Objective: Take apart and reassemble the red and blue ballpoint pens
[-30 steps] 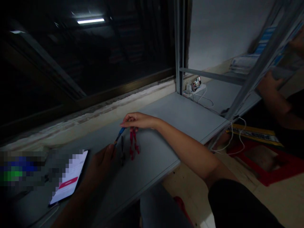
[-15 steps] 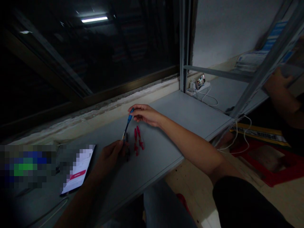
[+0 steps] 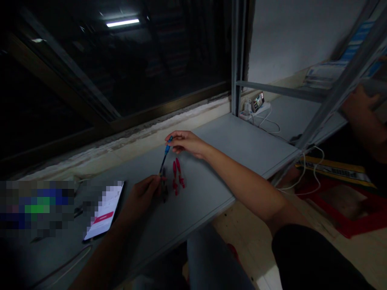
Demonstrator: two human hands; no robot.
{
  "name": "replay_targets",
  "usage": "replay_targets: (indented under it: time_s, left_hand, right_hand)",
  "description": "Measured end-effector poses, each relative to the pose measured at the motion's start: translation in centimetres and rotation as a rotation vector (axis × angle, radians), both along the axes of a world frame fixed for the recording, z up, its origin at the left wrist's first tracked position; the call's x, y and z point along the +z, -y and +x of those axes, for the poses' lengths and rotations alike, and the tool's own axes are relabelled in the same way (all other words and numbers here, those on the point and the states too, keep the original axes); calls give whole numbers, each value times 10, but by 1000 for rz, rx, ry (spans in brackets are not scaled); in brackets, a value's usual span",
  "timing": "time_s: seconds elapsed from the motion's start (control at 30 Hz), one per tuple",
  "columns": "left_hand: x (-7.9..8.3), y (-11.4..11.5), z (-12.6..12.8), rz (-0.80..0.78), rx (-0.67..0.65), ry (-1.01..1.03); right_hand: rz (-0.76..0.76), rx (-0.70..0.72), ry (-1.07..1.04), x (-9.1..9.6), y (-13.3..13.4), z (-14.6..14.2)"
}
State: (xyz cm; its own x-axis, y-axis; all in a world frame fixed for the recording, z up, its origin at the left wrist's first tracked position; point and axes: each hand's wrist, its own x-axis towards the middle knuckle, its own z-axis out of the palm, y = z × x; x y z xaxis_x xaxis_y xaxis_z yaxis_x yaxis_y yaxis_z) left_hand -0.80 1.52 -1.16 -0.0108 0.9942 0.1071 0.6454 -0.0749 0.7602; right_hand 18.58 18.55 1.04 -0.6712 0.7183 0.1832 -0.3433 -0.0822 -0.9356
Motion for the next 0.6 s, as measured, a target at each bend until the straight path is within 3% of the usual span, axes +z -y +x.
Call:
replay_targets:
  time_s: [0.2, 0.3, 0.43, 0.53, 0.6]
  left_hand:
    - [1, 1, -1, 11, 6, -20]
    - [3, 3, 0, 7, 15, -37]
    - [5, 3, 2, 34, 67, -94]
    - [8, 4, 3, 34, 92, -134]
    - [9, 5, 5, 29, 81, -144]
  right_hand:
    - [69, 141, 177, -3, 9, -6]
    - [117, 113, 255, -9, 10, -9]
    - [293, 0, 336, -11, 9, -10]
    - [291, 37, 275, -8, 7, -7]
    - [334, 59, 355, -6, 6, -5]
